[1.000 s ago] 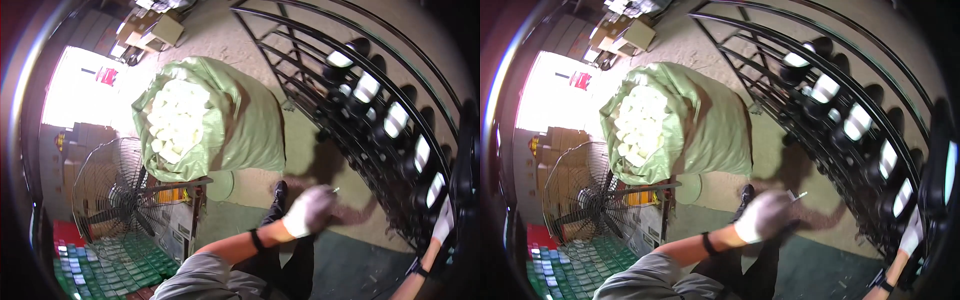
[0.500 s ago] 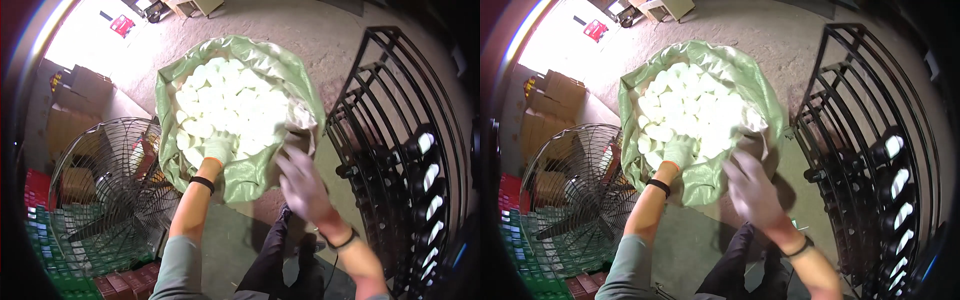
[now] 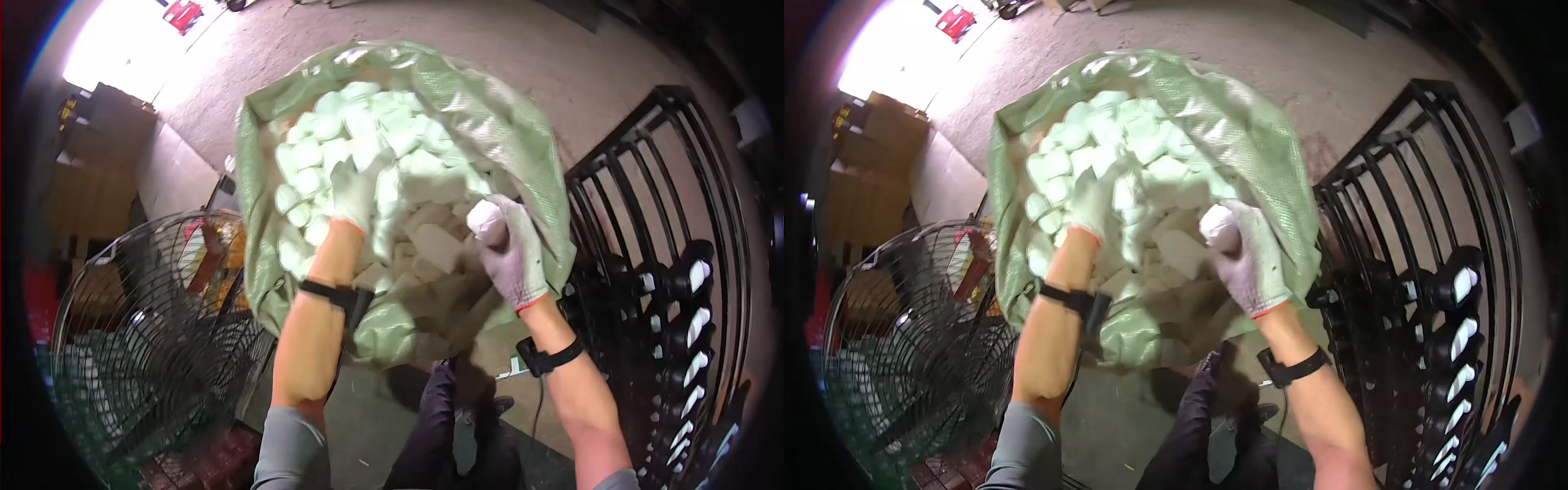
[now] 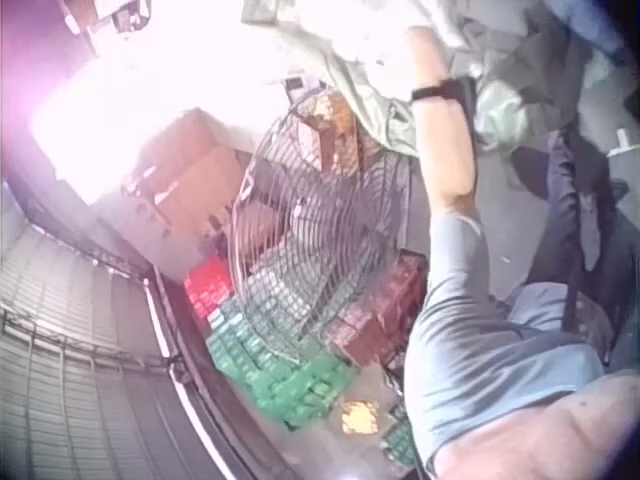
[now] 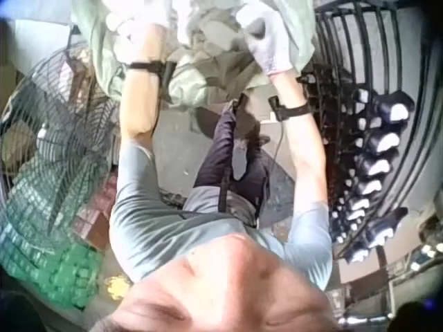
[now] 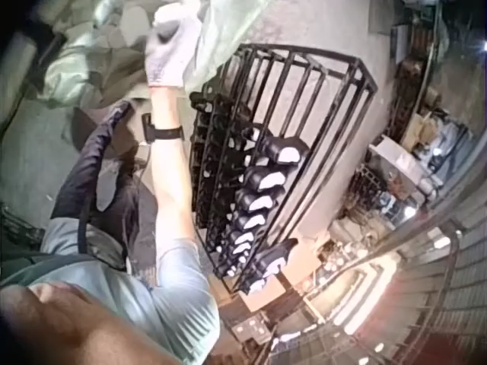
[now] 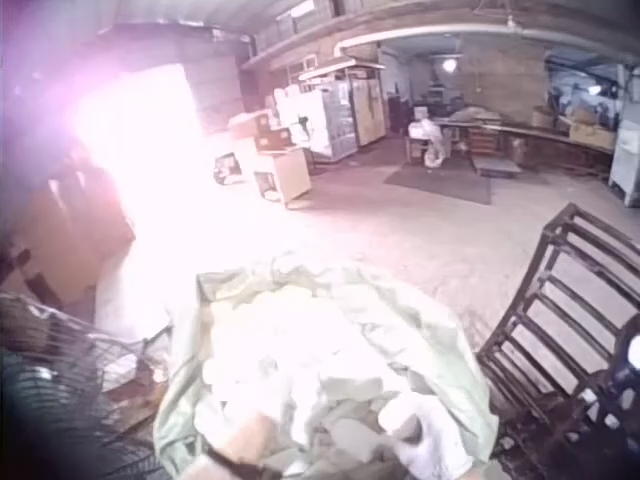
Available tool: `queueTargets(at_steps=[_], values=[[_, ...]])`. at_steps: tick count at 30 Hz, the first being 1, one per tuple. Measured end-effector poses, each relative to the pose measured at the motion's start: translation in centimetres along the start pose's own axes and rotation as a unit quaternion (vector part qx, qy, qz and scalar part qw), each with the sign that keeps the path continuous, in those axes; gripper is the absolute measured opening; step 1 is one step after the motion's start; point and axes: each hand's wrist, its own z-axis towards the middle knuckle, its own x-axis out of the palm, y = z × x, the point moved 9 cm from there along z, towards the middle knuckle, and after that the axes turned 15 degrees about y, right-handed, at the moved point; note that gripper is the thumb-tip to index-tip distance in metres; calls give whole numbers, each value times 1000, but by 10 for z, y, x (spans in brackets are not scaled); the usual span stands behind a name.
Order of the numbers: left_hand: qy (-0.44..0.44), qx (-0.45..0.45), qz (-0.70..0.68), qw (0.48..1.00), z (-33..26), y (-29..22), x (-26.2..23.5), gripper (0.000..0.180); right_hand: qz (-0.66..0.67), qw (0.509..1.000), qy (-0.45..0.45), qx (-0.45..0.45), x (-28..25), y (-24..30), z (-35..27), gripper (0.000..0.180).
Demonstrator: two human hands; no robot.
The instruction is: Packing black leather shoes with white protective paper or forms.
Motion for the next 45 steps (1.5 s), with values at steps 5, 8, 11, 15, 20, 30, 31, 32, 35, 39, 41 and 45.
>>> queueTargets(at_steps=[5,8,11,15,20,30,31,32,35,39,41,45], values=[[147,-160,-2,976,55,23,45,62,183,977,-41,97,-14,-22,-48,63],[130,-67,-84,986,36,15,32,61,428,879,-104,183,-53,-9,-94,76],[264,10,-95,960,-96,-44,105,47,487,836,-183,175,-105,-27,-181,83],[367,-104,-367,849,-280,-3,169,79,215,906,-208,297,-141,-22,-281,58],[670,-81,-212,707,-447,-84,381,73,264,876,-244,322,-183,-19,-460,63],[785,395,79,470,-802,-158,584,63,733,521,-425,104,-274,61,-812,52],[772,429,60,464,-832,-167,598,61,679,537,-489,109,-295,62,-855,47],[775,444,44,448,-861,-169,614,56,620,548,-549,113,-317,63,-896,41],[782,471,-27,407,-934,-173,662,40,477,624,-607,122,-406,91,-957,53],[720,524,91,447,-949,-187,720,50,205,676,-690,156,-501,75,-1003,54],[737,488,95,458,-955,-179,733,51,113,653,-736,136,-532,51,-1025,44],[754,466,106,450,-957,-145,720,43,-181,704,-641,246,-571,16,-984,39]])
